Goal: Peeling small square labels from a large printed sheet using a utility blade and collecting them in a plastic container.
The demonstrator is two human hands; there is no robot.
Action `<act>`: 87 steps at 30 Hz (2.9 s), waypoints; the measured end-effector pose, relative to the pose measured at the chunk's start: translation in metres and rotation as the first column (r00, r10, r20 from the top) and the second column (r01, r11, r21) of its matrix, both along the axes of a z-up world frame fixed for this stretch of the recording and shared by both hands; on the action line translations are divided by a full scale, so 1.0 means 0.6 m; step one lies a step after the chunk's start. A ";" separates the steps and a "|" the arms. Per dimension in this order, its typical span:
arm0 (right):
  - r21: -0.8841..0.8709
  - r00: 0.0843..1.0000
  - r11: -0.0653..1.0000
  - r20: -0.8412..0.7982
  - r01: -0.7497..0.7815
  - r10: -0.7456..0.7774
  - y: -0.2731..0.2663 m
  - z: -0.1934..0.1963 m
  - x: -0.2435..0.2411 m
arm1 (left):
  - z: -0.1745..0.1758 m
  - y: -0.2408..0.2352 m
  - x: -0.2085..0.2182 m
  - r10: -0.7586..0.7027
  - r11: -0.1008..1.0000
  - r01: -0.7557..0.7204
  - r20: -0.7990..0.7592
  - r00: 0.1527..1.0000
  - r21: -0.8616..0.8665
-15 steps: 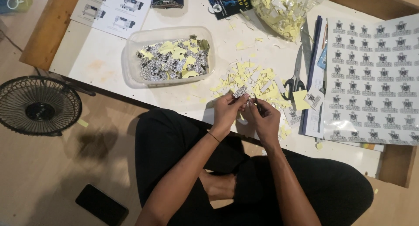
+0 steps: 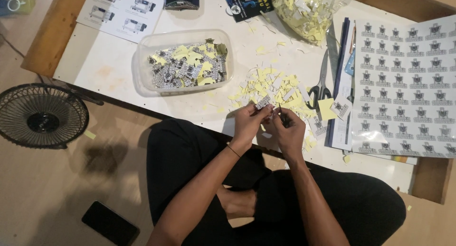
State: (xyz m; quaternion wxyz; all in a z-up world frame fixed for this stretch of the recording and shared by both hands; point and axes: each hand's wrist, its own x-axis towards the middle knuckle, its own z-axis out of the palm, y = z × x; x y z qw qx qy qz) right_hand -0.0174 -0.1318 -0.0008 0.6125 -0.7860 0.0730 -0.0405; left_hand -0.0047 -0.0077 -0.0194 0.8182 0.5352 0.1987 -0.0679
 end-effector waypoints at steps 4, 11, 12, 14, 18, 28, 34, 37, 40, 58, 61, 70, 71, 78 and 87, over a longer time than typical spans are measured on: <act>-0.016 1.000 1.000 -0.011 0.021 -0.022 0.008 0.015 -0.003 | 0.011 0.003 0.005 0.009 1.000 -0.009 0.002 1.000 0.022; -0.069 0.993 0.990 -0.004 0.120 -0.120 0.004 0.022 0.003 | 0.023 0.025 0.018 0.066 0.998 -0.066 0.052 0.996 0.001; -0.081 0.992 0.989 -0.025 0.122 -0.125 0.008 0.039 0.001 | 0.015 0.022 0.018 0.056 0.998 -0.056 0.059 0.997 0.005; -0.081 0.992 0.989 -0.027 0.123 -0.125 0.006 0.034 0.000 | 0.015 0.017 0.015 0.030 1.000 -0.031 0.053 0.998 0.006; -0.062 0.993 0.991 -0.006 0.116 -0.116 0.011 0.050 0.006 | 0.000 0.013 0.013 -0.028 0.999 0.027 0.056 0.998 0.025; 0.008 0.996 0.996 0.004 0.088 -0.088 -0.001 0.018 0.004 | 0.018 0.012 0.006 -0.133 0.990 0.130 0.057 0.990 0.048; 0.012 0.998 0.998 -0.012 0.056 -0.056 0.000 0.019 0.006 | 0.004 0.015 0.015 -0.084 0.996 0.081 0.063 0.994 0.039; 0.058 0.994 0.993 -0.002 0.107 -0.107 0.001 0.032 0.005 | -0.003 0.013 0.013 -0.104 0.994 0.103 0.066 0.992 0.021; 0.083 0.991 0.988 -0.003 0.133 -0.133 -0.001 0.023 0.006 | 0.007 0.011 0.010 -0.134 0.990 0.131 0.050 0.990 0.054; -0.027 0.993 0.994 -0.051 0.104 -0.105 0.013 0.048 0.033 | 0.002 0.009 0.023 -0.003 1.000 0.002 0.018 1.000 0.024; -0.021 0.999 0.999 -0.039 0.035 -0.036 0.049 0.076 0.068 | 0.019 0.017 0.027 0.173 0.966 -0.196 -0.138 0.975 -0.169; -0.143 0.966 0.971 0.145 -0.192 0.212 0.244 0.075 0.210 | 0.060 0.039 0.038 0.061 0.972 0.019 -0.334 0.941 0.232; -0.209 0.965 0.952 0.091 -0.222 0.245 0.261 0.067 0.222 | -0.027 0.029 0.035 0.161 0.987 -0.156 -0.244 0.956 0.042; -0.361 0.945 0.873 -0.134 -0.328 0.299 0.268 0.100 0.194 | -0.126 0.029 0.031 0.012 0.960 -0.064 0.189 0.982 0.271; -0.482 0.979 0.854 -0.148 -0.194 0.139 -0.010 0.090 0.075 | -0.029 0.014 0.035 0.017 0.995 -0.021 0.046 0.999 0.096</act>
